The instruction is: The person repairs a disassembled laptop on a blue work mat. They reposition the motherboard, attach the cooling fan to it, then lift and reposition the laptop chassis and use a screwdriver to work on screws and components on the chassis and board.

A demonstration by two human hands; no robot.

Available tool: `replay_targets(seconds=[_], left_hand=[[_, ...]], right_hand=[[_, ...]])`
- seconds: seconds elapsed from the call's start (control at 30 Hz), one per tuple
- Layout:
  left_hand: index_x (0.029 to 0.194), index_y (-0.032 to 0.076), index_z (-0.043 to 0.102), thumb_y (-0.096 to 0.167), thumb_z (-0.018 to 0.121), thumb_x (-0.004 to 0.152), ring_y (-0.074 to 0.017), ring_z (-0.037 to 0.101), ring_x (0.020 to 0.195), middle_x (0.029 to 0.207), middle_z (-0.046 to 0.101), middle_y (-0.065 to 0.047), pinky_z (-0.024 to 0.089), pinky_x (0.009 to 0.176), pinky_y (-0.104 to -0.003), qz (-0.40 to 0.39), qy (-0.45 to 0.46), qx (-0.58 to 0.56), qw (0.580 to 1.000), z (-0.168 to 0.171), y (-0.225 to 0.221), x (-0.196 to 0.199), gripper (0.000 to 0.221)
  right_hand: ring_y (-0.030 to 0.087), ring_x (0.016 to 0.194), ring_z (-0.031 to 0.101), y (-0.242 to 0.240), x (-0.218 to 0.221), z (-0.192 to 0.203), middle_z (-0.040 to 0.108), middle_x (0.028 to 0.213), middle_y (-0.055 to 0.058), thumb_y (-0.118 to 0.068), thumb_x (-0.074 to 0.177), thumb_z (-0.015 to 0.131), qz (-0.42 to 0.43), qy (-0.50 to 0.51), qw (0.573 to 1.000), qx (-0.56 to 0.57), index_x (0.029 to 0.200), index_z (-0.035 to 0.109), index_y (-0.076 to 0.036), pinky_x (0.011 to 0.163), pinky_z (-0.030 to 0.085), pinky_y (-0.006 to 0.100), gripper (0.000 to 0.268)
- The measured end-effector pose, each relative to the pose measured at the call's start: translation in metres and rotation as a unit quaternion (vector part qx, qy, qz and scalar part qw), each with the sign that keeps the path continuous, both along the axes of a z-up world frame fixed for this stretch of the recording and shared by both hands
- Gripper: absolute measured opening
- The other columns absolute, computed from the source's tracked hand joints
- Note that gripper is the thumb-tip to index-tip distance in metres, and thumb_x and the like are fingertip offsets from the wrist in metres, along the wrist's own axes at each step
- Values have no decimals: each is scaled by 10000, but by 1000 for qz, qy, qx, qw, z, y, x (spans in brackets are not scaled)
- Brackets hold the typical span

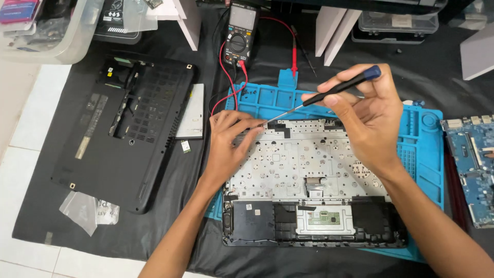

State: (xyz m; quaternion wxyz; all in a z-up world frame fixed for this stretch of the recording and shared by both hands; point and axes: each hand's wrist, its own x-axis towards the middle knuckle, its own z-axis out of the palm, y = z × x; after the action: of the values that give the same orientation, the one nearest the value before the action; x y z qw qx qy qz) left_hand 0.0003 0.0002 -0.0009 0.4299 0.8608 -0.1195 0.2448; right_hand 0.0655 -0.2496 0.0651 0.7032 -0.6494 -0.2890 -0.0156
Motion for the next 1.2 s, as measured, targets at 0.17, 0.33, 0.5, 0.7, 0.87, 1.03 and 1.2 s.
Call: replay_targets(seconds=[0.17, 0.33, 0.5, 0.7, 0.87, 1.03, 1.2], left_hand=[[1040, 85, 781, 128, 738, 937, -192, 599, 1026, 991, 699, -8, 358, 995, -369, -1, 5, -11, 1000, -1, 1, 0, 119], [1027, 74, 779, 126, 721, 947, -200, 597, 1023, 989, 709, -17, 358, 986, -355, -5, 16, -32, 999, 2, 1, -2, 112], [1029, 63, 769, 127, 703, 968, -190, 601, 1017, 994, 720, -24, 361, 1002, -341, -18, 25, -65, 997, 5, 0, -2, 111], [1020, 57, 769, 128, 718, 955, -191, 614, 1013, 1000, 711, -26, 357, 992, -345, -20, 19, -59, 998, 6, -5, -5, 109], [1236, 66, 678, 228, 796, 878, -265, 572, 1145, 1207, 661, -81, 336, 1045, -393, -55, 35, -34, 997, 24, -27, -12, 410], [1450, 62, 540, 298, 820, 845, -380, 444, 1388, 1450, 510, -179, 275, 1117, -494, -77, 4, 74, 994, 27, -38, -4, 707], [1321, 134, 645, 338, 768, 905, -373, 425, 1440, 1420, 532, -167, 283, 1154, -543, -152, -11, 171, 973, 21, -66, 8, 479]], right_hand=[[321, 1113, 739, -1, -3, 4, 645, 1174, 186, 84, 1114, 604, -2, -8, 1000, 6, 1260, 421, 21, 1037, 631, 406, 243], [325, 1120, 741, -2, -6, 7, 653, 1165, 188, 81, 1124, 603, -2, -14, 1000, 7, 1260, 420, 17, 1046, 624, 421, 237], [319, 1110, 743, -4, -9, 11, 659, 1154, 187, 88, 1128, 608, -7, -18, 1000, 10, 1262, 420, 15, 1052, 650, 418, 242], [309, 1086, 745, -1, -11, 18, 609, 1113, 152, 129, 1064, 631, -32, -30, 999, 2, 1198, 378, -26, 969, 629, 378, 326], [298, 1095, 737, -17, -17, 57, 611, 1164, 179, 122, 1035, 591, -35, -19, 999, -15, 1295, 305, -50, 1033, 637, 401, 423], [261, 1090, 746, -79, -13, 71, 623, 1231, 196, 96, 1119, 522, -45, -128, 988, -80, 1420, 145, -128, 1065, 660, 383, 532], [286, 1034, 733, -132, -5, 45, 610, 1194, 247, 133, 1123, 497, -92, -185, 966, -156, 1458, 148, -140, 990, 642, 390, 556]])
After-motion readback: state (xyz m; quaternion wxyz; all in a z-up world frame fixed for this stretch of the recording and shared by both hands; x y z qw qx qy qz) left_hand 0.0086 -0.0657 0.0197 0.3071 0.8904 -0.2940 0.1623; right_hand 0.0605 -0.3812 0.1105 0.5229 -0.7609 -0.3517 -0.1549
